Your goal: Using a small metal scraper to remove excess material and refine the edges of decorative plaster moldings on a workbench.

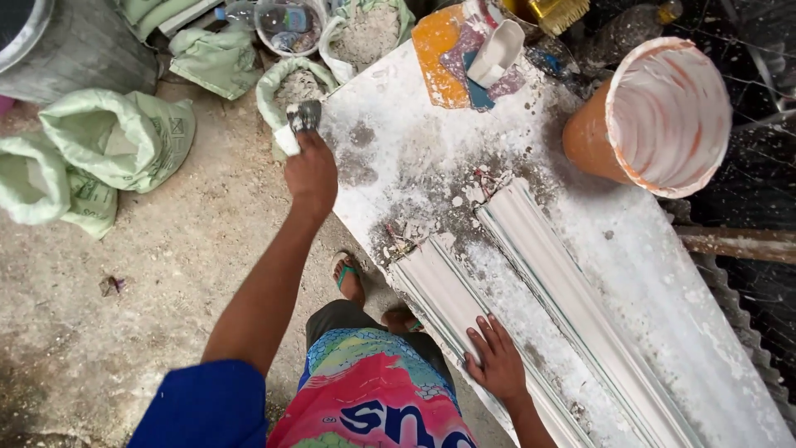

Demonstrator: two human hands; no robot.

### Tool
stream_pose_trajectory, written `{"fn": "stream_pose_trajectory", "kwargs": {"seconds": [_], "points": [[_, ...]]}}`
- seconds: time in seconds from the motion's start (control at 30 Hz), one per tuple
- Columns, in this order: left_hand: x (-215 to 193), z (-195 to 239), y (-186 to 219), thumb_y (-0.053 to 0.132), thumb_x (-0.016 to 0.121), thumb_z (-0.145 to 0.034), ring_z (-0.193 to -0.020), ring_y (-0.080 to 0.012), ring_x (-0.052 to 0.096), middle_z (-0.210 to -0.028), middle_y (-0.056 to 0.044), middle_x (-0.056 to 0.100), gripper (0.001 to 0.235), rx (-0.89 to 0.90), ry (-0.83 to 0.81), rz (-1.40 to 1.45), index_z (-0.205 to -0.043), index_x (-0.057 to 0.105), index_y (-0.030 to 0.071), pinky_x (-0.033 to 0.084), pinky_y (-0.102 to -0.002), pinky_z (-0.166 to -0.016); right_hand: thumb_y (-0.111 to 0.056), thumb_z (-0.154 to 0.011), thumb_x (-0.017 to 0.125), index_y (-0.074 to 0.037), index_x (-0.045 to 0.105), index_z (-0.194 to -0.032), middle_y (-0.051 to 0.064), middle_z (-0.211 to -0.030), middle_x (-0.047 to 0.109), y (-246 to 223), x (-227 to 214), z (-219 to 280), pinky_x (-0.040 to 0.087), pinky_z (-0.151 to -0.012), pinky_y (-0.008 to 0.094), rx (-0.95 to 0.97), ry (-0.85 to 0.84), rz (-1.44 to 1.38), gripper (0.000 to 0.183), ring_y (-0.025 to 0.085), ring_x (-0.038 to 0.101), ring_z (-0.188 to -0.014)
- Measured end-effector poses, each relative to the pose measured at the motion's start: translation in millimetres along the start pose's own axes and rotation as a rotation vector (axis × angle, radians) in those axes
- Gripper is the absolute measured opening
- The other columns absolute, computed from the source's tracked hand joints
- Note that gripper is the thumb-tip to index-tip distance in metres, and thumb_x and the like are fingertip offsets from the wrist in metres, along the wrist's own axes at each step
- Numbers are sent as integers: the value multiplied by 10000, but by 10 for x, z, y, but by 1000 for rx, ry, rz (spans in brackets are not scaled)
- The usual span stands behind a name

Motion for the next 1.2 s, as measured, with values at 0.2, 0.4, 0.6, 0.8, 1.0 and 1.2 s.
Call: {"fn": "stream_pose_trajectory", "kwargs": {"seconds": [0.2, 0.4, 0.6, 0.8, 1.0, 1.2], "points": [[-352, 658, 103, 11, 427, -919, -893, -579, 667, -1307, -187, 601, 522, 210, -164, 574, -1440, 453, 45, 520, -668, -636, -354, -1005, 577, -201, 432, -1515, 104, -1573, 426, 84, 66, 5, 406, -1154, 498, 142, -87, -97, 551, 348, 391, -1490], [-561, 1193, 486, 120, 445, -978, -1155, -568, 603, -1323, -331, 590, 461, 353, -262, 1233, -1420, 363, 15, 492, -672, -959, -224, -1026, 566, -23, 599, -1302, 194, -1182, 636, 804, -352, -1013, 472, -1018, 520, 449, 148, -73, 343, 410, 611, -1171], [-313, 1325, 1314, 223, 512, -953, -1009, -494, 693, -1408, -269, 517, 610, 506, -407, 901, -1515, 340, 61, 559, -605, -852, -401, -1039, 593, -193, 625, -1360, 94, -1093, 672, 1981, -2, -2044, 586, -868, 443, 721, -40, -298, 384, 285, 721, -997], [-206, 1401, 1945, 138, 505, -983, -740, -315, 724, -1275, -215, 536, 566, 808, -238, 552, -1532, 386, 70, 578, -469, -632, -665, -975, 490, -221, 787, -1046, 110, -958, 765, 2354, 329, -2617, 569, -837, 521, 770, -563, -125, 538, 354, 744, -980], [-321, 1301, 2186, 93, 503, -1025, -695, -198, 736, -1163, -146, 598, 404, 928, -17, 157, -1428, 506, 76, 572, -368, -520, -480, -879, 613, -110, 802, -917, 193, -895, 760, 2415, 567, -2677, 562, -830, 514, 795, -648, -319, 418, 423, 724, -957], [-61, 1201, 2473, 117, 479, -1016, -582, -173, 711, -964, -110, 649, 287, 931, 24, 146, -1276, 561, 24, 547, -318, -454, -570, -917, 491, -60, 784, -1051, 289, -1104, 729, 2329, 429, -2605, 511, -1006, 552, 839, -684, -474, 604, 486, 647, -1167]]}}
Point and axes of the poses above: each hand's wrist, its own z-axis away from the middle knuckle, its own x-axis out of the palm, y = z × x, the point moved 8 cm from there along -z, towards the middle knuckle
